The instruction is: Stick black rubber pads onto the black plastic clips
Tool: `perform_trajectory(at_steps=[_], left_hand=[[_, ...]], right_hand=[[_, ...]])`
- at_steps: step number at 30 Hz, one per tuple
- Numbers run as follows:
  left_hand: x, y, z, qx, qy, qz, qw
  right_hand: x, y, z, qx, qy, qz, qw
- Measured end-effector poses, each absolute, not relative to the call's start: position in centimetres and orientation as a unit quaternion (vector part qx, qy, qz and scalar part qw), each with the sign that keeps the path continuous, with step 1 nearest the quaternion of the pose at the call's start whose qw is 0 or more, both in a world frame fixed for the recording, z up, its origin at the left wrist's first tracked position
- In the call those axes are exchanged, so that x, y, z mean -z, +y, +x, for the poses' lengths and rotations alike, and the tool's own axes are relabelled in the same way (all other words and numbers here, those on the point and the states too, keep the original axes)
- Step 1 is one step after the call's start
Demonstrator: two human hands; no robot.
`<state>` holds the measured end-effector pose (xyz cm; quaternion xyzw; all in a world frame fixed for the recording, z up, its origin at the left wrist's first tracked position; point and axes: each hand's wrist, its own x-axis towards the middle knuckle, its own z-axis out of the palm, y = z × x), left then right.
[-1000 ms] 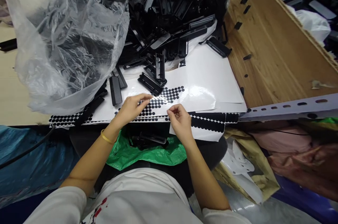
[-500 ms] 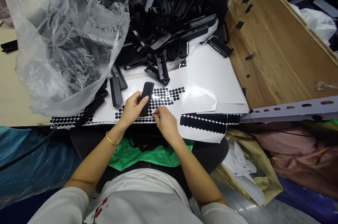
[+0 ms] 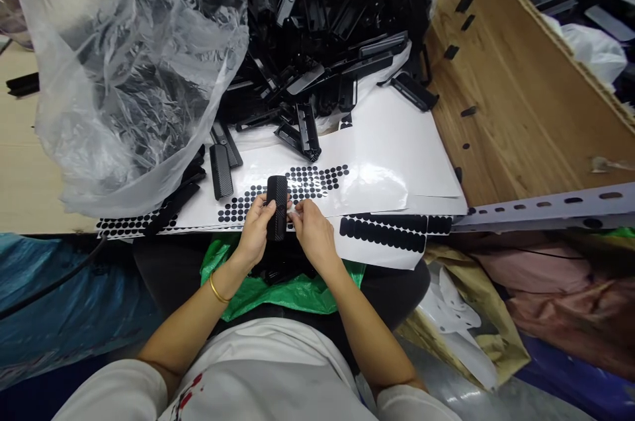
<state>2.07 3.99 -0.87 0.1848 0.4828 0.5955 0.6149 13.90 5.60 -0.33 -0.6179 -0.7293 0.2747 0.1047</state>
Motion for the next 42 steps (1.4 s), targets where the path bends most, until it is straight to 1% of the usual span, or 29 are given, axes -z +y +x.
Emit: perform_trajectory(at_steps=[2, 5, 12, 14, 18, 19, 21, 25, 32, 42], left_hand=[[0.9, 4.0, 1.9, -0.613, 0.488, 0.183, 0.594], [0.9, 4.1, 1.4, -0.611, 0.491, 0.177, 0.595], [0.8, 4.2, 1.1, -0.591, 0.489, 0.187, 0.614], [0.7, 4.1, 1.2, -0.589, 0.486, 0.187, 0.618], [0.4, 3.8, 1.5, -0.552, 0.468, 0.191, 0.663], [0.3, 3.7, 1.6, -0.54, 0.462, 0.189, 0.678], [0.2, 3.5, 1.9, -0.523, 0.453, 0.182, 0.699], [-0.1, 3.3, 2.4, -0.513, 0.449, 0.166, 0.713], [-0.4, 3.3, 2.7, -0.521, 0.454, 0.173, 0.702], [-0.5, 3.2, 2.6, -0.521, 0.451, 0.204, 0.695]], right_hand=[[0.3, 5.8, 13.9, -0.263, -0.738, -0.615, 0.087], [0.3, 5.9, 14.1, -0.259, -0.751, -0.604, 0.068], [0.6, 6.0, 14.6, -0.282, -0.748, -0.588, 0.125], [0.6, 6.0, 14.7, -0.329, -0.725, -0.583, 0.161], [0.3, 5.7, 14.8, -0.496, -0.608, -0.539, 0.307], [0.1, 5.6, 14.7, -0.524, -0.582, -0.526, 0.333], [-0.3, 5.3, 14.6, -0.541, -0.558, -0.519, 0.357], [-1.1, 5.1, 14.5, -0.512, -0.562, -0.541, 0.359], [-1.2, 4.8, 14.4, -0.471, -0.593, -0.549, 0.355], [-1.2, 4.8, 14.2, -0.469, -0.593, -0.551, 0.355]])
